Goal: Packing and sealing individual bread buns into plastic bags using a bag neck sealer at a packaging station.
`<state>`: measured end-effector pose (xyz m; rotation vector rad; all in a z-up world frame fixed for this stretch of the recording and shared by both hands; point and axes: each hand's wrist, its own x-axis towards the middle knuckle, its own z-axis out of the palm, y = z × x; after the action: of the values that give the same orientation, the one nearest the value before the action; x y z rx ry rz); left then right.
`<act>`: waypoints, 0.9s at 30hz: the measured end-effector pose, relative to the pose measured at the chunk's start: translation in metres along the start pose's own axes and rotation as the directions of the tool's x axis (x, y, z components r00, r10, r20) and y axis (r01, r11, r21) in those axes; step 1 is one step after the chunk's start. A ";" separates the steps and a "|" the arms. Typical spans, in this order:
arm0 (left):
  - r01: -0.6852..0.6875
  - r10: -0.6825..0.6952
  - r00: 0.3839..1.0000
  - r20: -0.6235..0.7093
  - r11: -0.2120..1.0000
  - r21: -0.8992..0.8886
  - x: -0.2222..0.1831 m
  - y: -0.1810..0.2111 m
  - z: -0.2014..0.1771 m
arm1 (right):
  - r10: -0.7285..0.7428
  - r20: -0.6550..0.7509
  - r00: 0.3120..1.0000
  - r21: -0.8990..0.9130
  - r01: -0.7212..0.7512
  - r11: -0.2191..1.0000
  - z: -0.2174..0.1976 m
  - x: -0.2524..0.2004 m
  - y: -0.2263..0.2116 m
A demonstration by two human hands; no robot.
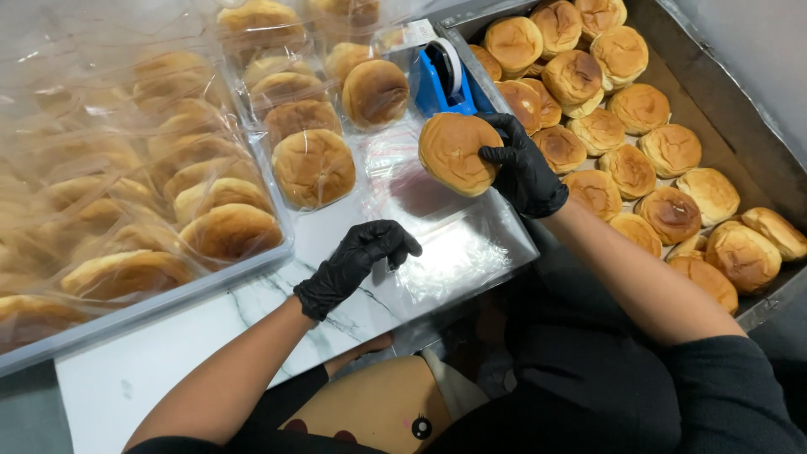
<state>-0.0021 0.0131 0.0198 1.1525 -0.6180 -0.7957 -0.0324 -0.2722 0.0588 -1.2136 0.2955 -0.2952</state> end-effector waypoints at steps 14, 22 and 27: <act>-0.100 0.090 0.991 0.097 0.990 0.103 -0.003 -0.002 -0.004 | -0.088 0.394 0.915 -0.358 0.241 0.902 0.042 -0.044 0.012; -0.339 0.363 0.931 -0.027 0.893 0.294 0.010 -0.035 -0.015 | -0.166 0.421 0.892 -0.409 0.350 0.843 0.047 -0.051 0.003; -0.301 0.335 0.939 -0.081 0.910 0.285 0.004 -0.032 -0.012 | -0.131 0.431 0.893 -0.466 0.344 0.815 0.049 -0.053 -0.005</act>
<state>0.0022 0.0095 -0.0141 1.2963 -0.7996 -0.3598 -0.0630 -0.2118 0.0825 -1.8390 -0.1394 -0.1925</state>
